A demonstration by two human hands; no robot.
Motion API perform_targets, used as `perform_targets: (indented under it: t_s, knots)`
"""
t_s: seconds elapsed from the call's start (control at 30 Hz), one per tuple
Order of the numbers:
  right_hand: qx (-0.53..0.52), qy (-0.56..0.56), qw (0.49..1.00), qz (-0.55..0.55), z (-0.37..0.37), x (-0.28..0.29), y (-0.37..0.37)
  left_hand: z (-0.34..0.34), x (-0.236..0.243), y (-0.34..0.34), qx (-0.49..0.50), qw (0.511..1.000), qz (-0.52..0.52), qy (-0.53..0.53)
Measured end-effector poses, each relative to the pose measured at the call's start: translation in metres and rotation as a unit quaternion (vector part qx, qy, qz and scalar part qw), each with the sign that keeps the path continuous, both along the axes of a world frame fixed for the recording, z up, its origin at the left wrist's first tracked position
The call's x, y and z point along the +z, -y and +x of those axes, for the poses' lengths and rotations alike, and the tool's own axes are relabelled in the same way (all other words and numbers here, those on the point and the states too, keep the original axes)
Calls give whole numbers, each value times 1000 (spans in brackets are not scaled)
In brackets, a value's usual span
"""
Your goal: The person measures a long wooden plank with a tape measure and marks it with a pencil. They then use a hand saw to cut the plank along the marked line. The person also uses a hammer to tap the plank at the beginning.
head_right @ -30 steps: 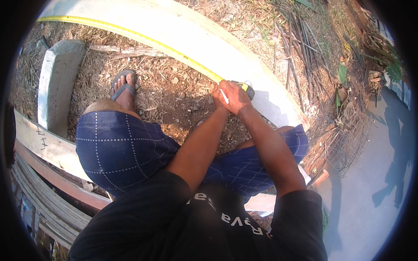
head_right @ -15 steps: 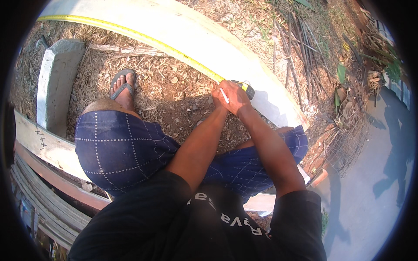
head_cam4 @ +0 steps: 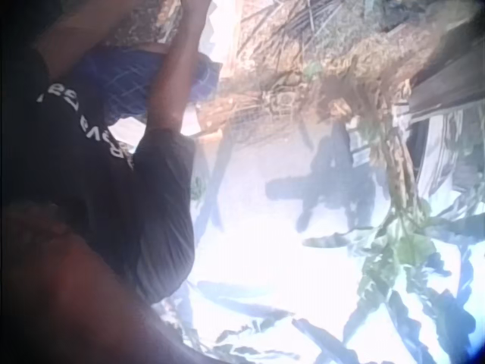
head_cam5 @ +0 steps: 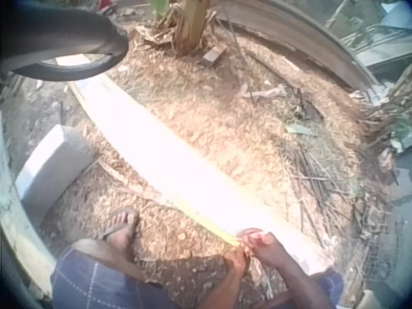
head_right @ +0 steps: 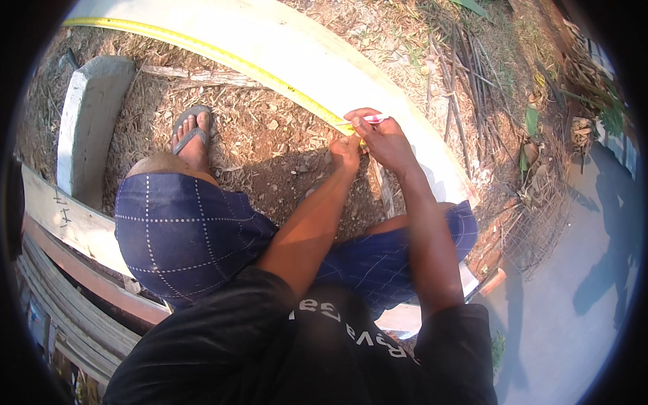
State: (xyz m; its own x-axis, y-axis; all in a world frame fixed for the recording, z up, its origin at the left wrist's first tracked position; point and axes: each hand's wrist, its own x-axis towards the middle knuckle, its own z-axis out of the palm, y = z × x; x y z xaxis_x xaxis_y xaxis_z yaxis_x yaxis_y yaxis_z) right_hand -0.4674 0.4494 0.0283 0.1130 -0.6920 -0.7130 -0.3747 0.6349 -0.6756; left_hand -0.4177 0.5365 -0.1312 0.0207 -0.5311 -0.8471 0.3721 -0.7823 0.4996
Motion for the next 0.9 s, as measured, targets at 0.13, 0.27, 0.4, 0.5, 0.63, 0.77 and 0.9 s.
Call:
perform_targets:
  t_s: [0.13, 0.27, 0.4, 0.5, 0.63, 0.77, 0.9]
  knots:
    - [-19, 44, 996, -79, 1, -5, 11, 1, 10, 3, 36, 999, -4, -16]
    - [-157, 194, 968, -10, 11, 13, 22, -4, 0, 1, 62, 998, -29, -13]
    - [-237, 228, 944, 20, 8, 26, 28, -6, -3, -2, 47, 998, -45, 5]
    - [-325, 222, 918, 50, 8, 30, 35, -10, -12, -6, 54, 998, -44, 3]
    - [-278, 277, 919, 36, -14, 14, 33, -18, -31, -10, 67, 997, -49, 1]
    - [-323, 293, 899, 30, -11, 15, 33, -14, -20, -8, 81, 996, -38, -25]
    - [-332, 241, 912, -1, -3, 0, 30, -16, -18, -7, 102, 994, -23, -36]
